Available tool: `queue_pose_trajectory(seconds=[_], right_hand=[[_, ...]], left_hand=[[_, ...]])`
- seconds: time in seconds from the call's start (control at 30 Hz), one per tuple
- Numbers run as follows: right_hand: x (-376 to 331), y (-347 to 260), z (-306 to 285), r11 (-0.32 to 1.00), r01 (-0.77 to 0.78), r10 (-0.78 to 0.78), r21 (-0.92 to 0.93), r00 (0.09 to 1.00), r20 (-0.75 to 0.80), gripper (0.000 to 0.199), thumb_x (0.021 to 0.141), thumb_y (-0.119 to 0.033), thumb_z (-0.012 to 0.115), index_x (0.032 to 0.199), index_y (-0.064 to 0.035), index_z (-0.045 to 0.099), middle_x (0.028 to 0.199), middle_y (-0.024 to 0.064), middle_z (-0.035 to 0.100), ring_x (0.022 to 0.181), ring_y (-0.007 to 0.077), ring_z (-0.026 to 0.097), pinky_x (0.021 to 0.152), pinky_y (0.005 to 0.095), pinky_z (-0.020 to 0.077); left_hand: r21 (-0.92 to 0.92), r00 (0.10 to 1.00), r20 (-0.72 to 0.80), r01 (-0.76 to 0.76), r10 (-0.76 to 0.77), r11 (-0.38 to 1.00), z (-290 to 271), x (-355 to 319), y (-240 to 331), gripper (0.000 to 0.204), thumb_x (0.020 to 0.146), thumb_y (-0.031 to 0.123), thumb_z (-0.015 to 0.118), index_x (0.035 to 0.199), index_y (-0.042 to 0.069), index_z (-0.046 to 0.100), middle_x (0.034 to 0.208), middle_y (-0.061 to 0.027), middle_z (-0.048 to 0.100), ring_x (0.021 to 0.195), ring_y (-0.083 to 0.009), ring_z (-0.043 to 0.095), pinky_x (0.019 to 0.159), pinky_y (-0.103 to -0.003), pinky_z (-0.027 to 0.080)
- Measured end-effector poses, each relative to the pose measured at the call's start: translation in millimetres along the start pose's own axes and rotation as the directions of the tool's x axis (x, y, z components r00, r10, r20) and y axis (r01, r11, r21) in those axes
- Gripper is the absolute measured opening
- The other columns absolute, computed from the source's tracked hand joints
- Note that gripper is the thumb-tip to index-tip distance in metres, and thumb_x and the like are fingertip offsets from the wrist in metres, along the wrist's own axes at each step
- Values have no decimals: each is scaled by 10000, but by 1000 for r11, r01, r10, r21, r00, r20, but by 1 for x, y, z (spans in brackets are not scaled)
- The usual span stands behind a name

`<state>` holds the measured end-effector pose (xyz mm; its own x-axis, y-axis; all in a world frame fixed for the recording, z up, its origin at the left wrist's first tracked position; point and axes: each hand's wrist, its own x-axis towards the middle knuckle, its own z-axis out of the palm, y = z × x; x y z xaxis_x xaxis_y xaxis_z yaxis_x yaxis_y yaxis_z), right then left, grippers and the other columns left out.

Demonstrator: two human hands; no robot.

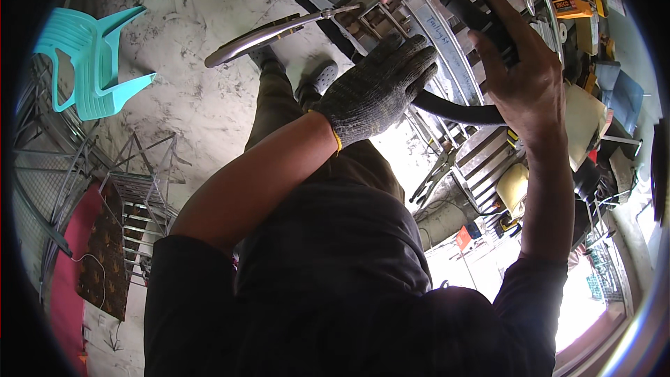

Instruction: Welding small metal rods to a base plate to create a frame or grid.

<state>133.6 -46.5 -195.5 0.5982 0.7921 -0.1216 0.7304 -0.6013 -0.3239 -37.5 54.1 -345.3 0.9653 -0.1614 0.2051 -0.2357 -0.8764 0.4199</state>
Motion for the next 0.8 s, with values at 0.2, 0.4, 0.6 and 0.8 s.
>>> queue_pose_trajectory(seconds=[0.2,0.4,0.6,0.8], right_hand=[[-1,0,0,993,119,-120,-20,992,-35,512,929,-135,755,1425,-181,634,1117,174,757,965,286,775,801,392,620],[-8,-14,1,997,50,-52,-66,998,-21,523,932,-187,771,1434,-199,623,1094,174,753,954,297,774,773,410,627],[-19,-18,4,984,31,-37,-177,999,-30,532,933,-199,777,1439,-211,616,1039,156,755,895,274,781,729,406,630],[-17,-17,5,992,56,-67,-115,994,-90,547,922,-188,786,1441,-217,614,1000,130,753,846,234,779,693,387,632]], left_hand=[[1,1000,19,6,-6,1000,-1,-1,1,638,932,289,626,1514,63,495,1640,-134,379,1538,-316,330,1264,-514,243],[49,999,40,4,-6,999,1,-1,1,633,925,283,640,1501,61,500,1631,-136,382,1532,-312,336,1260,-509,256],[8,1000,0,24,-24,1000,2,-2,0,629,914,287,658,1488,74,514,1621,-134,393,1521,-306,353,1250,-498,281],[2,1000,-11,26,-26,1000,0,1,0,601,914,280,659,1469,84,533,1608,-124,414,1500,-295,385,1206,-483,359]])
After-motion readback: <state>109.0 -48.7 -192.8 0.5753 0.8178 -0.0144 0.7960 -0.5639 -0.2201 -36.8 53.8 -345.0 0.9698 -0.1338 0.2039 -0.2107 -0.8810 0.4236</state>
